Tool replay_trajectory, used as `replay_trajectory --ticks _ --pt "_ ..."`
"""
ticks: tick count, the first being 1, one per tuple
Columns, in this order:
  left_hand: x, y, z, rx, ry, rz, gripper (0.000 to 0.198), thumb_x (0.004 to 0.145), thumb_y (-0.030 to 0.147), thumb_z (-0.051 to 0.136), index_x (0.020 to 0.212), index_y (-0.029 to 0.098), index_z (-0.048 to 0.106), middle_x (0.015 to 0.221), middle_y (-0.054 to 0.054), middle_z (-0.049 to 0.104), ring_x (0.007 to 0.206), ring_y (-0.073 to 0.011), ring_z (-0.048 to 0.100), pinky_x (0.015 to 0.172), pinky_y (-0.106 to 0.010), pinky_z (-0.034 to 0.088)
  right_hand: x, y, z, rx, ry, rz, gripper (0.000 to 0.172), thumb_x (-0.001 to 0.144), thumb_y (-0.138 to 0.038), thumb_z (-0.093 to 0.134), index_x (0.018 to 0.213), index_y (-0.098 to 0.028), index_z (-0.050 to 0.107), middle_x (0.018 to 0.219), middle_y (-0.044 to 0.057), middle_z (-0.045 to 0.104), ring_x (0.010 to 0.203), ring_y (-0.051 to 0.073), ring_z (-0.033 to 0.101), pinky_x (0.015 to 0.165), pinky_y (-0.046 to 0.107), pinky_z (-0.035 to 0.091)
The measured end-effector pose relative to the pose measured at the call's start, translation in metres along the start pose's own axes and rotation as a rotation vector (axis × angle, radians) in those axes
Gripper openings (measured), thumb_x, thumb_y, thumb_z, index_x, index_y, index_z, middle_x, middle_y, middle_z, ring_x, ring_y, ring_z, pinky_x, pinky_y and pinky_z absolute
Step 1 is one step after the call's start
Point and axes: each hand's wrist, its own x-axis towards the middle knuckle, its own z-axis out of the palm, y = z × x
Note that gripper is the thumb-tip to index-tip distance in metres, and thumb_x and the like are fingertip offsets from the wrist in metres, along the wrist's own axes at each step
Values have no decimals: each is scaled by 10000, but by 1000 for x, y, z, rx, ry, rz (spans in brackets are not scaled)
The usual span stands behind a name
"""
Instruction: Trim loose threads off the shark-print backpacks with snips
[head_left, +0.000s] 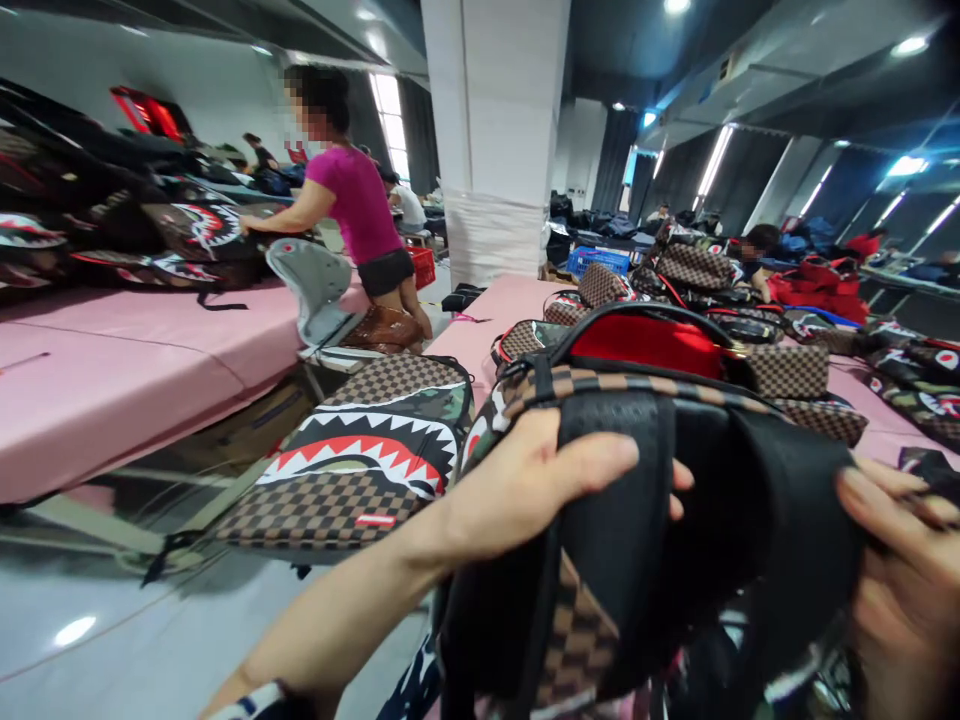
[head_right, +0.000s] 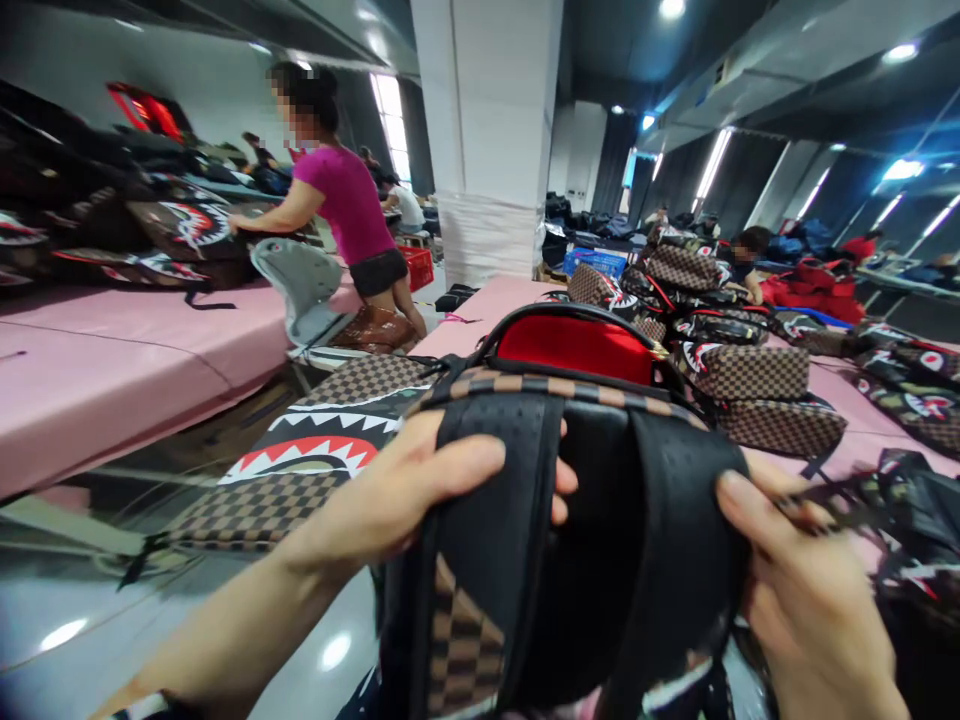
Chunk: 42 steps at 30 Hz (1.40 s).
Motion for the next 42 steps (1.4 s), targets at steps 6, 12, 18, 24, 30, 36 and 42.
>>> replay_trajectory --ticks 6,12,18,24,30,36,42 --pt "92 -80 -80 -272 229 -304 289 892 208 410 1002 32 611 890 -178 695 711 -198 681 629 -288 547 55 78 79 318 -100 328 304 584 -426 733 655 -201 542 554 -33 517 469 105 489 454 248 432" --pt "93 -160 -143 -329 235 -243 443 904 439 383 1048 87 609 933 -162 688 822 -223 675 739 -337 542 31 176 112 295 -176 357 364 646 -440 704 685 -225 414 489 -117 252 373 40 195 353 208 178" --pt "127 -180 -170 -238 354 -222 461 890 461 407 1005 63 612 810 -132 705 745 -188 675 727 -307 537 76 205 137 262 -72 319 321 618 -390 704 661 -211 440 471 -111 313 384 41 247 358 199 212" --pt "87 -243 -177 -178 443 -403 379 873 414 476 898 66 625 710 -116 706 614 -168 663 603 -258 534 103 248 156 235 -24 289 405 601 -299 659 975 -154 599 836 24 662 726 143 581 587 239 461" --pt "55 -269 -190 -267 420 -481 475 854 504 453 953 77 636 763 -143 710 660 -214 678 580 -291 542 76 275 156 264 13 203 589 636 -319 658 1183 -130 550 1215 120 584 1111 249 538 851 364 473" --pt "63 -263 -187 -304 423 -502 515 847 528 445 940 67 655 770 -155 708 653 -211 677 599 -291 543 -3 283 134 75 -33 402 603 688 -403 634 1215 -123 546 1186 129 604 1045 268 578 859 430 471" --pt "51 -250 -160 -461 487 -484 486 856 498 452 941 63 649 821 -154 702 728 -231 684 667 -322 554 -23 252 122 -456 63 80 423 805 -404 522 1167 -199 596 1148 95 621 1049 244 567 909 387 409"
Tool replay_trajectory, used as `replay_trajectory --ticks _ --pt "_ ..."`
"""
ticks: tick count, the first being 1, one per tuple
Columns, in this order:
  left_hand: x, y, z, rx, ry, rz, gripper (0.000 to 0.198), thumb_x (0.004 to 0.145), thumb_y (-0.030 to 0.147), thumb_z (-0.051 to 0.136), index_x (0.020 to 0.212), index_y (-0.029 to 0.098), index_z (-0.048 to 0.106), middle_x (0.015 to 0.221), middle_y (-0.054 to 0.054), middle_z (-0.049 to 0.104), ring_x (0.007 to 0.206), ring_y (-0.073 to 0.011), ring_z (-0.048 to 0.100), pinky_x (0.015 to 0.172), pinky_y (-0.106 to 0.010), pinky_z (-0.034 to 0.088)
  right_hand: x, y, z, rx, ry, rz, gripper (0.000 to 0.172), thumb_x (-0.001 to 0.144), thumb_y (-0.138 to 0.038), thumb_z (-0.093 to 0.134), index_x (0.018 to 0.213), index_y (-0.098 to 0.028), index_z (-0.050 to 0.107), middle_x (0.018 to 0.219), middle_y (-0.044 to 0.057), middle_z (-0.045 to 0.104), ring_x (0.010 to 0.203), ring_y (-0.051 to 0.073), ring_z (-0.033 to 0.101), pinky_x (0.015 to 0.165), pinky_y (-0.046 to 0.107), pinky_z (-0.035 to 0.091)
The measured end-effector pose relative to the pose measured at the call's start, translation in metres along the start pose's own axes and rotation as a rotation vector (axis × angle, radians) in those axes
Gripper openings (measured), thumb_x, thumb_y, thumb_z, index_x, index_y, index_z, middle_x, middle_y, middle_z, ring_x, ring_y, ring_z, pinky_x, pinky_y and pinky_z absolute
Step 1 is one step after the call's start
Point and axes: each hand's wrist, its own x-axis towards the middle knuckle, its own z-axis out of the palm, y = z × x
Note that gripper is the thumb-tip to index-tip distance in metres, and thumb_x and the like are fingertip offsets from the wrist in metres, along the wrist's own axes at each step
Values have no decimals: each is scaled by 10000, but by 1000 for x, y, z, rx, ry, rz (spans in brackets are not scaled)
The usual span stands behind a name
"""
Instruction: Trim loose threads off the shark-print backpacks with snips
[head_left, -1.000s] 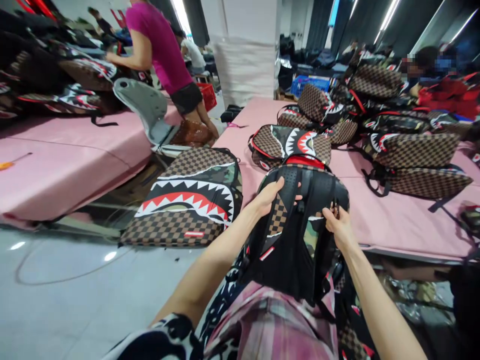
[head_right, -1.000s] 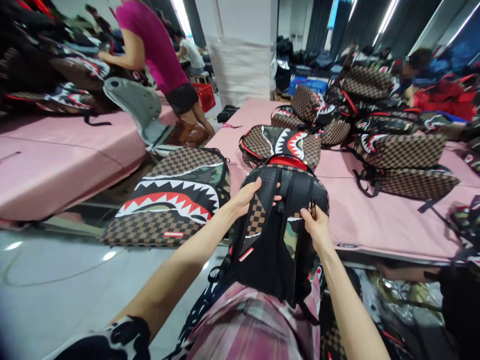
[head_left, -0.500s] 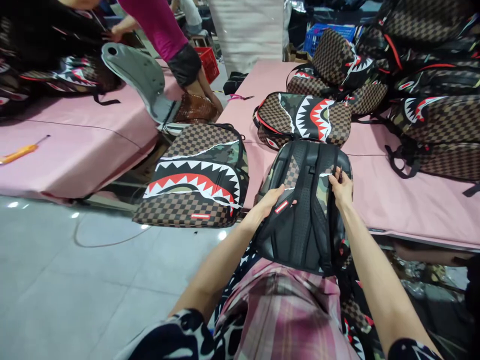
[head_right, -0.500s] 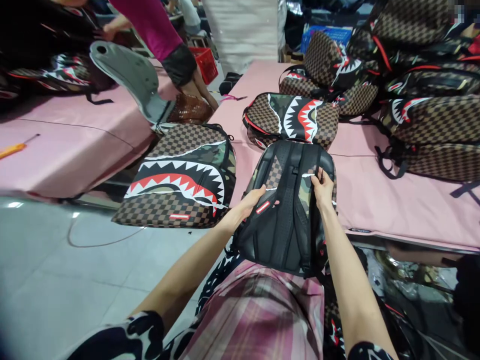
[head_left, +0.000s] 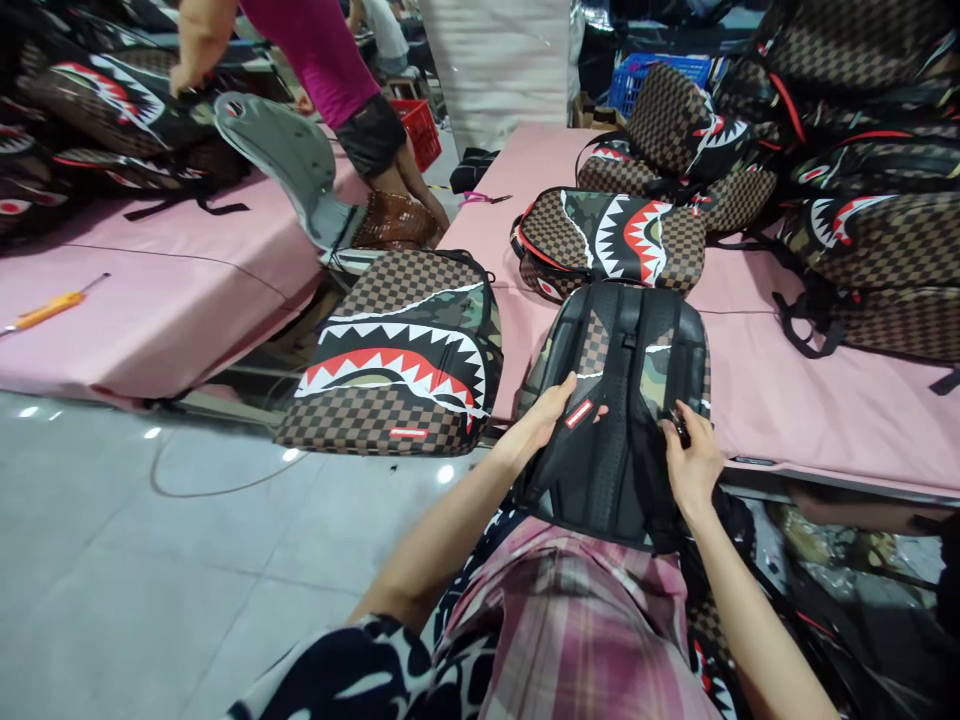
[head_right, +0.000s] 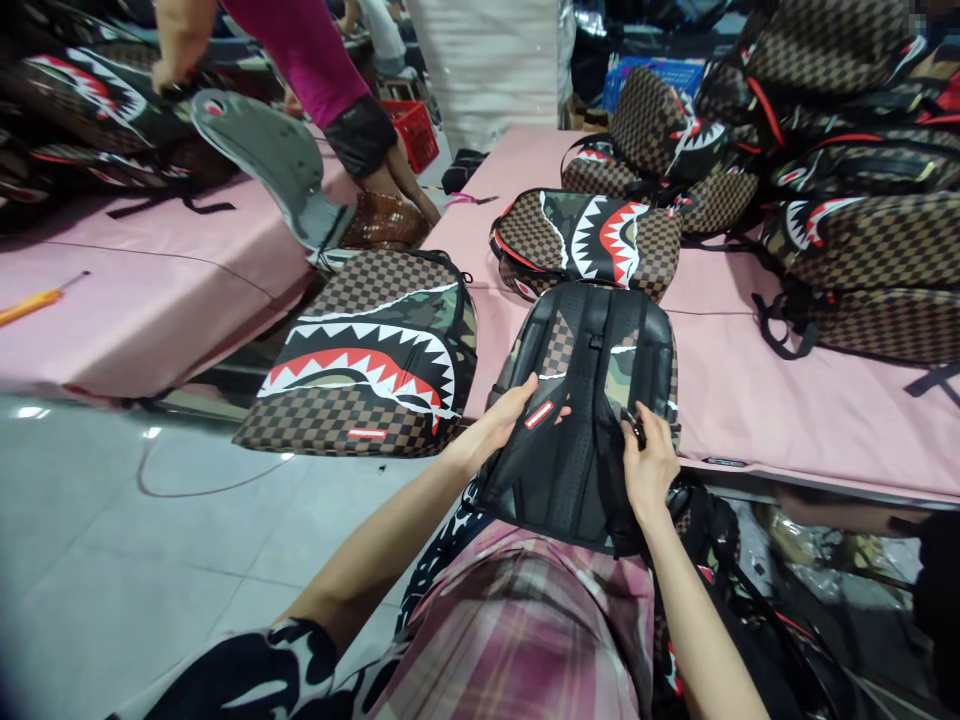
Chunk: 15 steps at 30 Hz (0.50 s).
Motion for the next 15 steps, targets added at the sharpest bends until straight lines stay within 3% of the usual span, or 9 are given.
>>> replay_trajectory --ticks 4,6,9,15 --pt "-19 -10 4 -139 60 -25 400 855 428 499 915 59 638 836 -157 697 800 -253 679 760 -378 542 2 -28 1 -17 -58 -65 399 824 -428 496 1125 -191 609 1069 84 657 953 218 612 837 334 447" --pt "-23 -13 4 -149 72 -33 393 856 417 501 886 53 647 789 -151 698 770 -242 679 760 -370 537 1 -43 7 7 -144 -100 377 834 -436 483 1085 -191 621 1038 72 668 918 204 624 800 310 458" --pt "-24 -14 4 -94 98 6 369 788 419 601 869 65 666 734 -122 698 667 -211 667 714 -342 531 0 -63 15 -126 -237 -155 441 832 -460 486 1186 -204 545 1058 68 660 914 224 625 733 313 456" --pt "-21 -18 10 49 198 204 389 598 441 755 764 96 686 668 -60 682 582 -157 606 630 -285 479 1 -78 15 -338 -200 -177 300 878 -357 424 1084 -188 563 900 47 690 773 207 642 591 270 380"
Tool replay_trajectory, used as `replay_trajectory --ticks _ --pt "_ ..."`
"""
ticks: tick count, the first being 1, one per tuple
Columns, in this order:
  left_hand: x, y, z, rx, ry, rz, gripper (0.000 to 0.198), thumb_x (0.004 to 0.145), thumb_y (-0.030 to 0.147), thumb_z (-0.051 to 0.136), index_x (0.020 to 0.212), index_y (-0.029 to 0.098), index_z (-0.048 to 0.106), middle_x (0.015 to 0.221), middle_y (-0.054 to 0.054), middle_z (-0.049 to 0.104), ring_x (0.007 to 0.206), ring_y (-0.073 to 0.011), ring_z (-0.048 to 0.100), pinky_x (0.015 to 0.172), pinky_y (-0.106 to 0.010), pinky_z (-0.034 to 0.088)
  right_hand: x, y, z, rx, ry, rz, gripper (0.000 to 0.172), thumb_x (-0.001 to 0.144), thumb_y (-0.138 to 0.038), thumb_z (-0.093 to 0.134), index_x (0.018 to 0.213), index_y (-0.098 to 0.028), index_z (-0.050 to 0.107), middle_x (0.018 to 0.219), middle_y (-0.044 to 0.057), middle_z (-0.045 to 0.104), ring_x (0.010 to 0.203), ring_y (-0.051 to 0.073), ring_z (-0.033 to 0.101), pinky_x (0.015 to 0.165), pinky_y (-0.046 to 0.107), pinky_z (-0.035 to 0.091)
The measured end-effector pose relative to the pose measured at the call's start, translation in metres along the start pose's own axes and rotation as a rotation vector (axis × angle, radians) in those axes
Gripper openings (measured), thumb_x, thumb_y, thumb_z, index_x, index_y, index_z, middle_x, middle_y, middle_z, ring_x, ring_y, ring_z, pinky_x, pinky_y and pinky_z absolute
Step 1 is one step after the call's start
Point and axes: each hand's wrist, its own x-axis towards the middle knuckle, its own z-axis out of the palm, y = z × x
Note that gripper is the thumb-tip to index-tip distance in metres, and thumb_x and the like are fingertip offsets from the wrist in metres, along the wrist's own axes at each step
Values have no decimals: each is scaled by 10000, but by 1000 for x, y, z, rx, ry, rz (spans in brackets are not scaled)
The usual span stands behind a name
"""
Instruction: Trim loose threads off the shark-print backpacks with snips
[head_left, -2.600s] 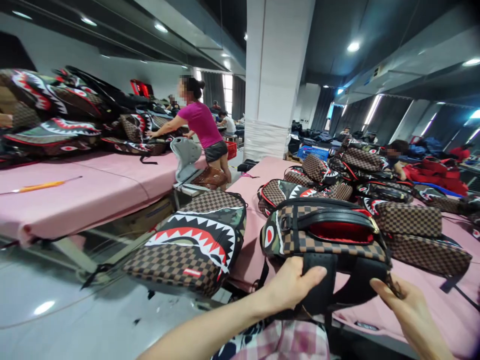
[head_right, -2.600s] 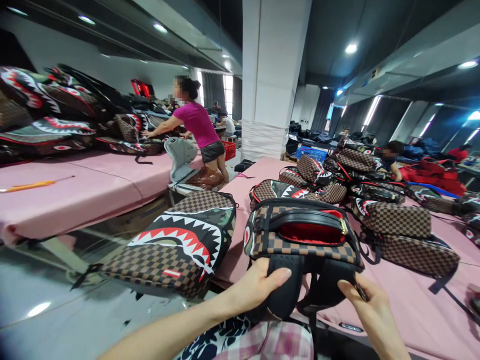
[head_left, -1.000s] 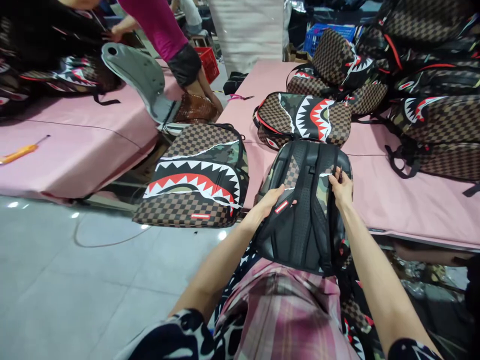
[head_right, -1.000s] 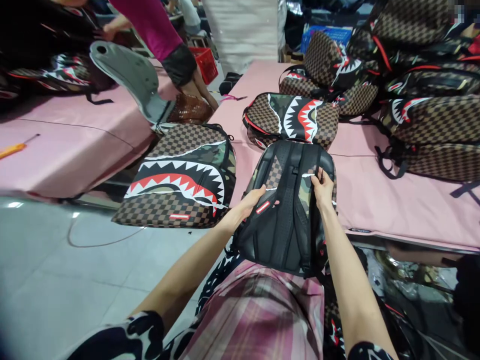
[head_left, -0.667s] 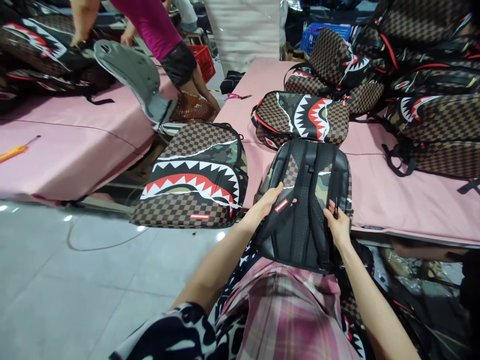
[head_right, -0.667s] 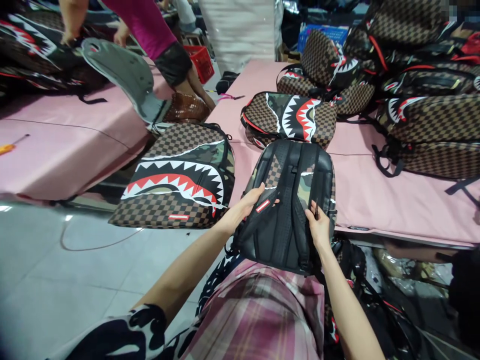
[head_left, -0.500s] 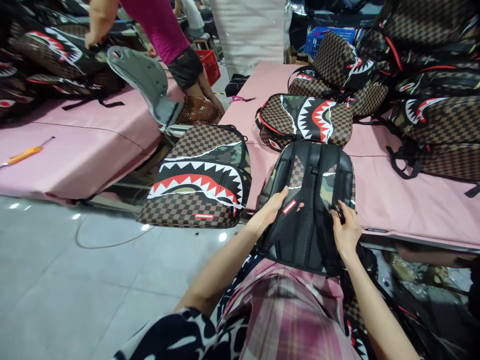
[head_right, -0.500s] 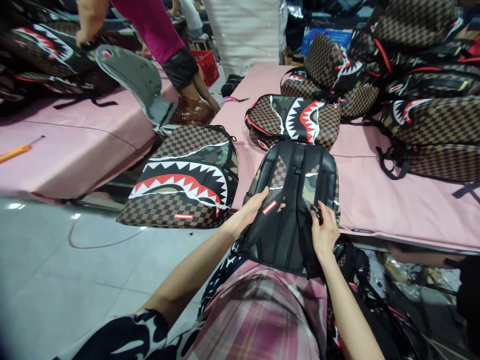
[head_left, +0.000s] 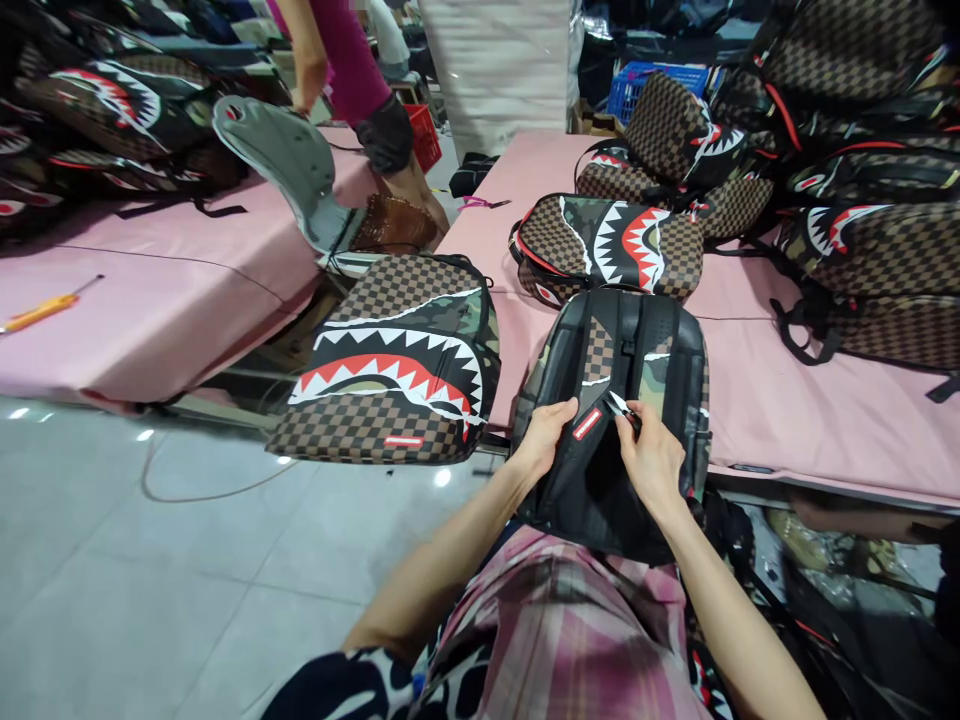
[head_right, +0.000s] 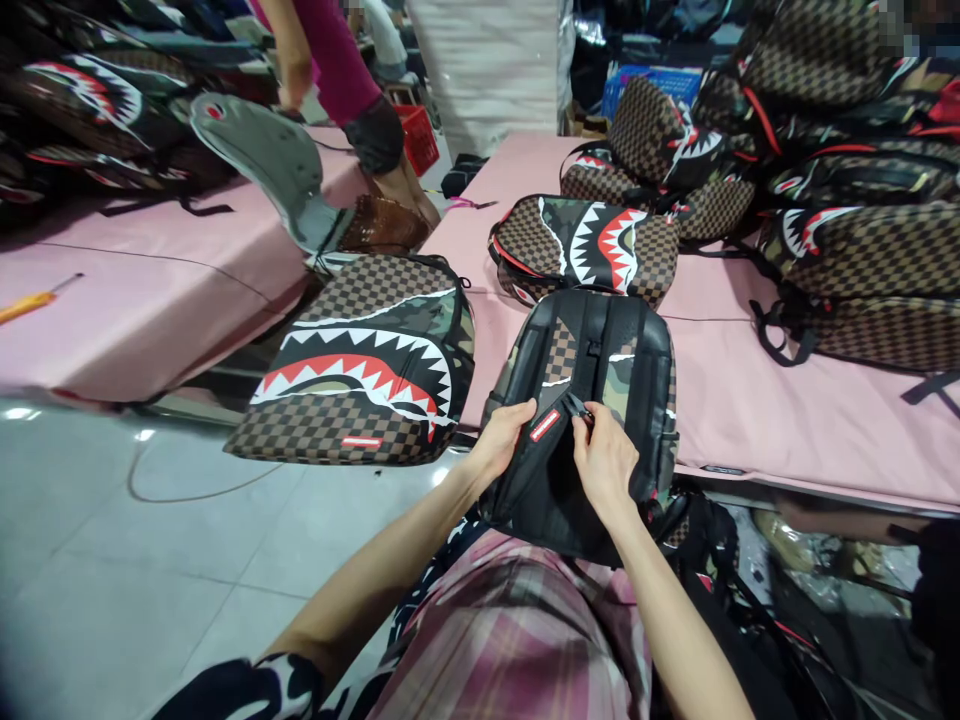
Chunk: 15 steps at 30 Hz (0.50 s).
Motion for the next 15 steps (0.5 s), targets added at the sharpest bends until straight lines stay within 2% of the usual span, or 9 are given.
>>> replay_trajectory --ticks 3,8,12,15 --pt "-1 -5 6 79 50 104 382 586 468 746 688 107 674 625 -33 656 549 -130 562 571 -252 432 -2 1 -1 -64 27 -25 268 872 -335 442 1046 -182 577 847 45 693 747 188 642 569 256 352" --pt "-1 -14 13 137 116 170 370 603 476 722 608 115 642 539 11 584 501 -94 480 508 -220 359 -12 -2 3 -142 46 -35 252 877 -316 444 1027 -164 578 868 53 696 730 182 647 553 255 347" --pt "0 -15 15 158 151 201 364 614 465 715 566 118 614 508 27 549 491 -78 445 500 -208 339 -28 -12 9 -119 46 -66 247 889 -290 429 1022 -150 583 922 77 690 749 180 646 570 257 375" --pt "1 -12 15 154 151 194 352 615 458 720 588 120 624 533 20 575 510 -86 474 521 -208 365 -39 -17 9 -32 -6 -99 260 893 -286 411 1025 -157 594 904 83 687 741 184 641 592 262 401"
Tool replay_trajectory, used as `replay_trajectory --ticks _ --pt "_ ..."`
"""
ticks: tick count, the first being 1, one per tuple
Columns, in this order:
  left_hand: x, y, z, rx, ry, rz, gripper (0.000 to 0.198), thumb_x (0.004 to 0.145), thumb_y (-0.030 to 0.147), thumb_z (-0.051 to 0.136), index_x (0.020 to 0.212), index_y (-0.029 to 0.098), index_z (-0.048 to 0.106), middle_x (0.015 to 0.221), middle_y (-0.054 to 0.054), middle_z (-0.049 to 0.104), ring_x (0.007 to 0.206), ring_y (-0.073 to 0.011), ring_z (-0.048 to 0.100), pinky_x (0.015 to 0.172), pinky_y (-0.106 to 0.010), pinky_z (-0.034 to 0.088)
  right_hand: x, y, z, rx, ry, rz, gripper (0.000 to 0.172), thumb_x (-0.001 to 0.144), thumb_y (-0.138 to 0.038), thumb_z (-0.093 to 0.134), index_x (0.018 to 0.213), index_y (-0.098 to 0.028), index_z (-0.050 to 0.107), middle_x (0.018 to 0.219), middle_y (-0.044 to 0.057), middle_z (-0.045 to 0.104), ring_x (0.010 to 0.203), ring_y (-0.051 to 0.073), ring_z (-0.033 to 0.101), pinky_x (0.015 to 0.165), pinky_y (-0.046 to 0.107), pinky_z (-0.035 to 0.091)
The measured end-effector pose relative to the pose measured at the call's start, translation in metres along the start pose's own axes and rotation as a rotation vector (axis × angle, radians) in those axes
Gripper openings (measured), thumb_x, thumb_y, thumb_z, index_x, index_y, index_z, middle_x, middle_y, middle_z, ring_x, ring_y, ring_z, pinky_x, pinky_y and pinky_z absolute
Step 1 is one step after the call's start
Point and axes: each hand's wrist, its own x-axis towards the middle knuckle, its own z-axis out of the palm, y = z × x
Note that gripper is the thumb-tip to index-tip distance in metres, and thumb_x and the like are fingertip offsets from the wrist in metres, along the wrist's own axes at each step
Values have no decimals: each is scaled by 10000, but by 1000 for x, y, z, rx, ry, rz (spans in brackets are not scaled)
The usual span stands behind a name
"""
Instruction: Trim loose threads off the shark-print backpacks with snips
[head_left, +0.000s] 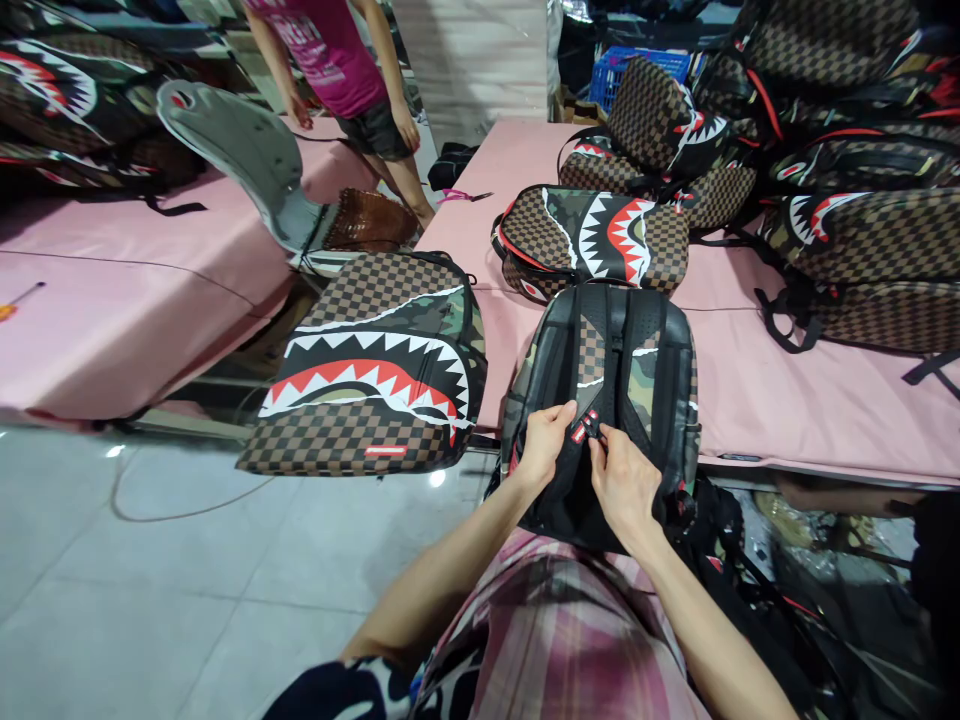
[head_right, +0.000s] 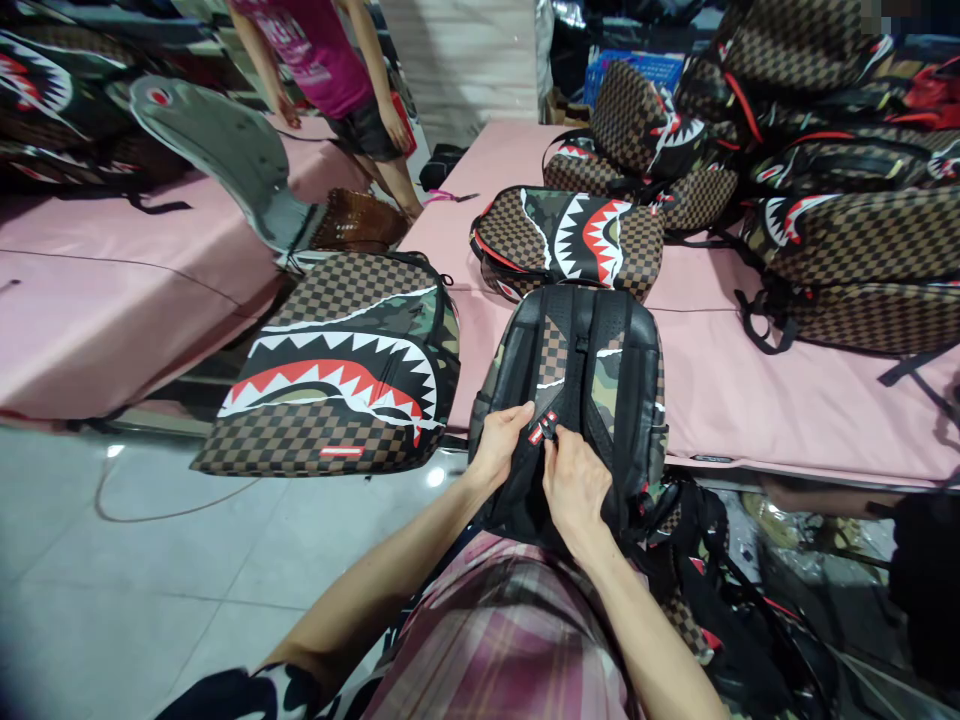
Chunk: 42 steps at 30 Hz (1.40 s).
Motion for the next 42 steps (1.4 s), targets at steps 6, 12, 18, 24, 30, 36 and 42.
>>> replay_trajectory --ticks 6,12,18,24,30,36,42 --pt "-7 0 -19 -79 -116 -192 384 636 473 714 764 113 669 668 -44 671 619 -159 605 623 -272 468 -4 61 -18 408 76 308 370 795 -432 554 1053 -170 596 883 58 683 738 180 627 693 294 464" --pt "-20 -18 -40 -36 -143 -252 372 607 430 739 792 113 677 738 -46 694 728 -177 636 685 -265 479 -10 132 -18 586 37 591 396 740 -460 590 962 -142 669 939 101 696 912 249 625 865 399 435" --pt "-23 -11 -36 -5 -163 -307 332 626 420 716 762 120 673 717 -40 696 649 -158 624 629 -245 465 -6 122 12 763 -140 637 402 633 -435 680 901 -136 686 961 112 699 936 263 628 866 411 442" --pt "-19 -5 -35 -15 -154 -343 307 583 388 744 677 106 669 657 -53 688 596 -148 603 616 -238 455 -1 128 10 923 -208 729 435 524 -443 738 816 -127 676 655 38 656 575 159 575 534 289 439" --pt "-11 -5 -39 -54 -188 -424 257 604 319 738 730 105 673 705 -63 693 657 -168 628 685 -263 478 7 128 -4 1086 -318 812 455 451 -428 764 752 -104 659 426 -81 388 370 40 250 377 220 182" --pt "-10 -6 -39 -75 -211 -411 274 586 304 752 754 101 675 712 -56 691 667 -154 620 671 -238 473 9 125 -6 1140 -318 876 435 417 -371 781 738 -111 644 437 -90 383 386 31 233 396 217 154" --pt "-9 -9 -40 -14 -220 -380 269 608 350 727 730 119 664 726 -52 681 702 -182 612 696 -277 470 9 124 -7 1146 -304 882 431 430 -374 780 739 -108 638 439 -86 396 385 35 249 398 219 155"
